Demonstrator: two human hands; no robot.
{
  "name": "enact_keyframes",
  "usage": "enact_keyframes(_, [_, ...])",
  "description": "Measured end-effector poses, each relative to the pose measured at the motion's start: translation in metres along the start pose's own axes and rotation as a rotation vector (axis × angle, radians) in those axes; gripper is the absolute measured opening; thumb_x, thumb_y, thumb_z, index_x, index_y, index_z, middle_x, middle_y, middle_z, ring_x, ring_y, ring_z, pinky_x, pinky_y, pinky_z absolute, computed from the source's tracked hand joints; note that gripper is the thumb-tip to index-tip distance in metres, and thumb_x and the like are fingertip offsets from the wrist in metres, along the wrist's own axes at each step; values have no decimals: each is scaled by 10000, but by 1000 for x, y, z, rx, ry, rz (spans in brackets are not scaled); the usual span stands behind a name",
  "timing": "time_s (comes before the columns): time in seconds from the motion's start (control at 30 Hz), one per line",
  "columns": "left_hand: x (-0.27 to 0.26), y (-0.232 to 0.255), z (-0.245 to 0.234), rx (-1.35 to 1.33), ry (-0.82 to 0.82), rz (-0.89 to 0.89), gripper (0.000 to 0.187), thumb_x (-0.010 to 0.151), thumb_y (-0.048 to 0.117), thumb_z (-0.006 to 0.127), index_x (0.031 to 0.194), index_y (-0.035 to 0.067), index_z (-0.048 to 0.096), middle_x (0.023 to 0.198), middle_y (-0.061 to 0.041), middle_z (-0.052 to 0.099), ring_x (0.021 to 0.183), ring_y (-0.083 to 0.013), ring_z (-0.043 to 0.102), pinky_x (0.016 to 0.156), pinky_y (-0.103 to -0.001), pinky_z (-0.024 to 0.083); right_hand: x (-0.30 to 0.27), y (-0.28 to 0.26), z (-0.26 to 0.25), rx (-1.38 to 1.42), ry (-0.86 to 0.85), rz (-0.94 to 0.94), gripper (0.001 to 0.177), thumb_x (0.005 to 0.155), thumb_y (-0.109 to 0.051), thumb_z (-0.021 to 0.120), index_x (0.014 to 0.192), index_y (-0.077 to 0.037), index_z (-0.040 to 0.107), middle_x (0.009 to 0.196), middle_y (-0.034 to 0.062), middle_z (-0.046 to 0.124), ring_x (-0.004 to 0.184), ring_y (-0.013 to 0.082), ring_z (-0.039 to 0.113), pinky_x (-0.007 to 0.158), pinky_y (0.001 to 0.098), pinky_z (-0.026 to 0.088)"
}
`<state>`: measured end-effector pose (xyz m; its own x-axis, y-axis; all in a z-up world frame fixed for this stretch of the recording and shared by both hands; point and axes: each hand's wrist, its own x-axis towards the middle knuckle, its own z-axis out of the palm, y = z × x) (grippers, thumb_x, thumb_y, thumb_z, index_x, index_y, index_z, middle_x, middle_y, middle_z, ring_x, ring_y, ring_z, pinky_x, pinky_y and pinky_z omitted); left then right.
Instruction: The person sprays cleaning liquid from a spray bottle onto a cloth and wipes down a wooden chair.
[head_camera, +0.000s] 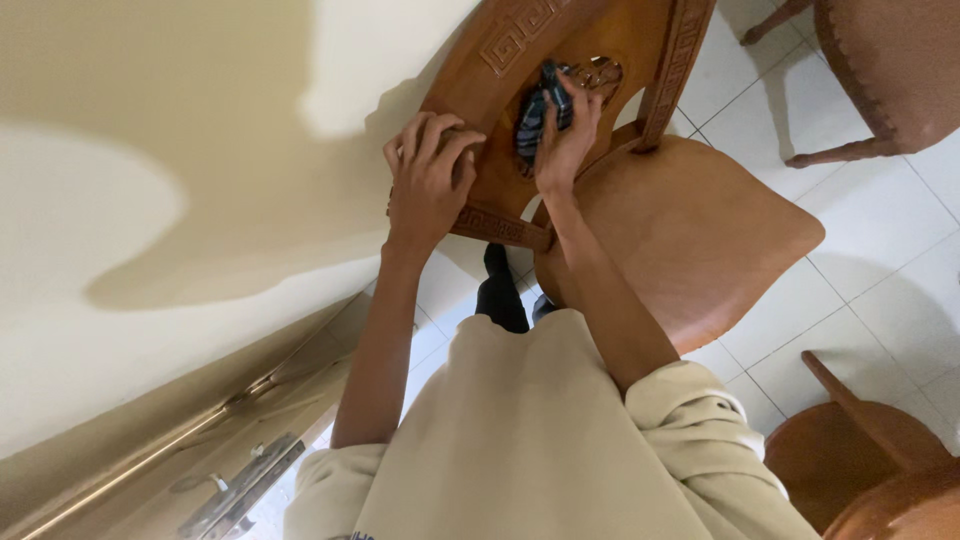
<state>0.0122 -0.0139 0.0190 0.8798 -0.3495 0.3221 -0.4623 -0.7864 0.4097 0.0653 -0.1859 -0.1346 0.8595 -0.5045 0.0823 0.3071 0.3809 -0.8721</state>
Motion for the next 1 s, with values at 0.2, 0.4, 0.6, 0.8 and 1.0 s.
enact_keyframes(0.2, [2,-4,6,-67,69,-74,213,932,47,711,1119,149,712,1237,-6,660,1311,-258,511,1077,-468,350,-35,-24,3,-821,-172,-308,389,934,99,735,1273,-88,698,1156,81,618,1117,256,553,990,379,473])
enact_keyframes(0.4, [2,-3,7,-34,67,-74,191,932,65,708,1104,150,713,1225,-7,666,1293,-266,507,1077,-469,351,-77,-45,-1,-739,-402,-160,400,893,121,685,1232,-88,727,1194,76,628,1178,275,553,1031,379,480])
enact_keyframes(0.6, [4,-1,6,-12,59,-86,179,954,81,697,1111,164,713,1231,8,650,1310,-251,502,1088,-472,345,-96,-55,-7,-678,-529,-165,381,888,103,713,1210,-97,748,1218,66,645,1177,269,558,1047,374,484])
enact_keyframes(0.8, [5,1,6,10,4,-97,210,975,101,692,1173,170,706,1274,5,624,1312,-248,487,1065,-468,320,-79,-40,3,-742,-351,-204,403,887,118,687,1230,-87,735,1212,83,659,1172,279,582,1044,391,475])
enact_keyframes(1.0, [20,3,19,6,-28,-55,257,968,103,688,1219,155,694,1329,-39,597,1357,-293,464,1083,-500,301,-38,-31,10,-723,-212,-264,361,939,116,698,1249,-69,687,1175,91,607,1159,281,568,1039,377,461])
